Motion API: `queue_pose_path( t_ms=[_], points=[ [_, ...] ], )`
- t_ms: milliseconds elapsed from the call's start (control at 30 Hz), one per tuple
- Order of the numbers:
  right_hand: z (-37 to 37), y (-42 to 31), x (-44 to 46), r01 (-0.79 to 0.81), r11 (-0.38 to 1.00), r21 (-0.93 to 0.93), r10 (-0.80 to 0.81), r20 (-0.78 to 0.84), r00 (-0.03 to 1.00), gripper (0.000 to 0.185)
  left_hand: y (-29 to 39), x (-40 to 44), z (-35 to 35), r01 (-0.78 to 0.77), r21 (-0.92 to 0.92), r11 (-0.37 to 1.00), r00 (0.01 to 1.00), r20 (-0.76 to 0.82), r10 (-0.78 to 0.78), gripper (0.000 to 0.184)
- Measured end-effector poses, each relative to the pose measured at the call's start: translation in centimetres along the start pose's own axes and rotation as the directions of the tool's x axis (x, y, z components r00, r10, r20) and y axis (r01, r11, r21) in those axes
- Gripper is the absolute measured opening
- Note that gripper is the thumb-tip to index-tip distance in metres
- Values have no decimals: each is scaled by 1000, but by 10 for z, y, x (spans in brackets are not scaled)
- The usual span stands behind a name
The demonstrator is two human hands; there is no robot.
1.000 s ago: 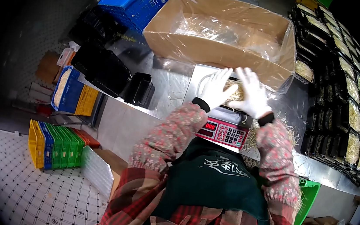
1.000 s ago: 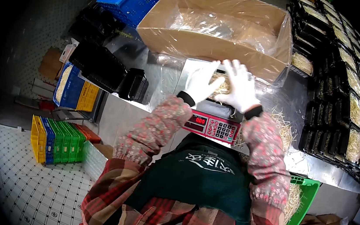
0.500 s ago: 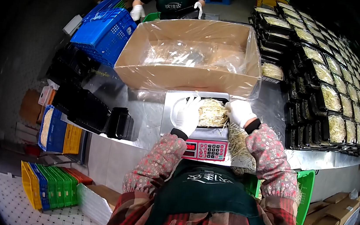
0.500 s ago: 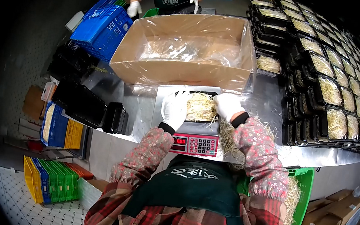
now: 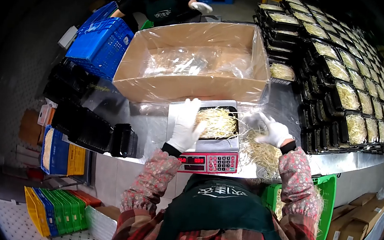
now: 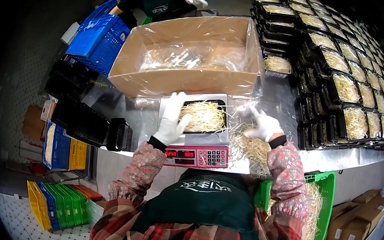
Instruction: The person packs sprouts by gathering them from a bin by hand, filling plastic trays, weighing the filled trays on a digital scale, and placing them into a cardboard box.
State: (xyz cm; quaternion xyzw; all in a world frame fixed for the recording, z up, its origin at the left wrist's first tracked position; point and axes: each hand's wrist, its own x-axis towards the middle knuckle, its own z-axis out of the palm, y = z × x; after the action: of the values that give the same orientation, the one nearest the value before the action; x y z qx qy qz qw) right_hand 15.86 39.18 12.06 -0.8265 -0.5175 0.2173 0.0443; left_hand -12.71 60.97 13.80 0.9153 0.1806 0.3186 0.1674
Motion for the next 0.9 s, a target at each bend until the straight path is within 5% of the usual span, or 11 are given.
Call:
queue_pose_path(
  t_ms=[33,67,100,167,233,300,433,667,800,833,900],
  points=[
    [-9,-17,-1,138,975,175,-121,-106,987,115,-3,1,10,-99,31,995,994,45,97,64],
    [-2,-30,8,270,925,266,-226,-185,956,115,1,3,14,-22,120,993,962,273,-12,71],
    [-6,-52,11,332,901,280,-270,-238,933,115,-1,0,33,-95,162,982,963,266,49,70],
    [-7,-86,25,270,955,119,-257,-114,960,102,-6,2,57,-176,199,964,957,262,121,70],
    [5,-95,44,220,974,-54,-222,-33,975,80,-9,12,64,25,186,982,877,468,-111,67],
    [11,-96,52,272,955,-119,-282,-79,956,35,-9,12,65,-13,196,981,901,428,-74,66],
    [8,-93,42,312,948,-67,-319,-247,915,17,-7,7,61,-30,184,982,924,380,-43,67],
    [-21,-24,3,263,917,299,-144,-368,919,28,-5,1,5,37,-109,993,987,162,-19,60],
    [20,17,-12,-40,996,-75,34,-79,996,52,-54,-51,-2,413,-434,800,891,12,-454,47],
    [24,20,-9,-33,998,-50,36,60,998,75,-58,-61,-3,458,-510,728,857,34,-515,47],
    [36,-3,-15,-3,980,197,14,-50,999,91,-39,-60,-2,471,-650,596,812,56,-581,46]
  ],
)
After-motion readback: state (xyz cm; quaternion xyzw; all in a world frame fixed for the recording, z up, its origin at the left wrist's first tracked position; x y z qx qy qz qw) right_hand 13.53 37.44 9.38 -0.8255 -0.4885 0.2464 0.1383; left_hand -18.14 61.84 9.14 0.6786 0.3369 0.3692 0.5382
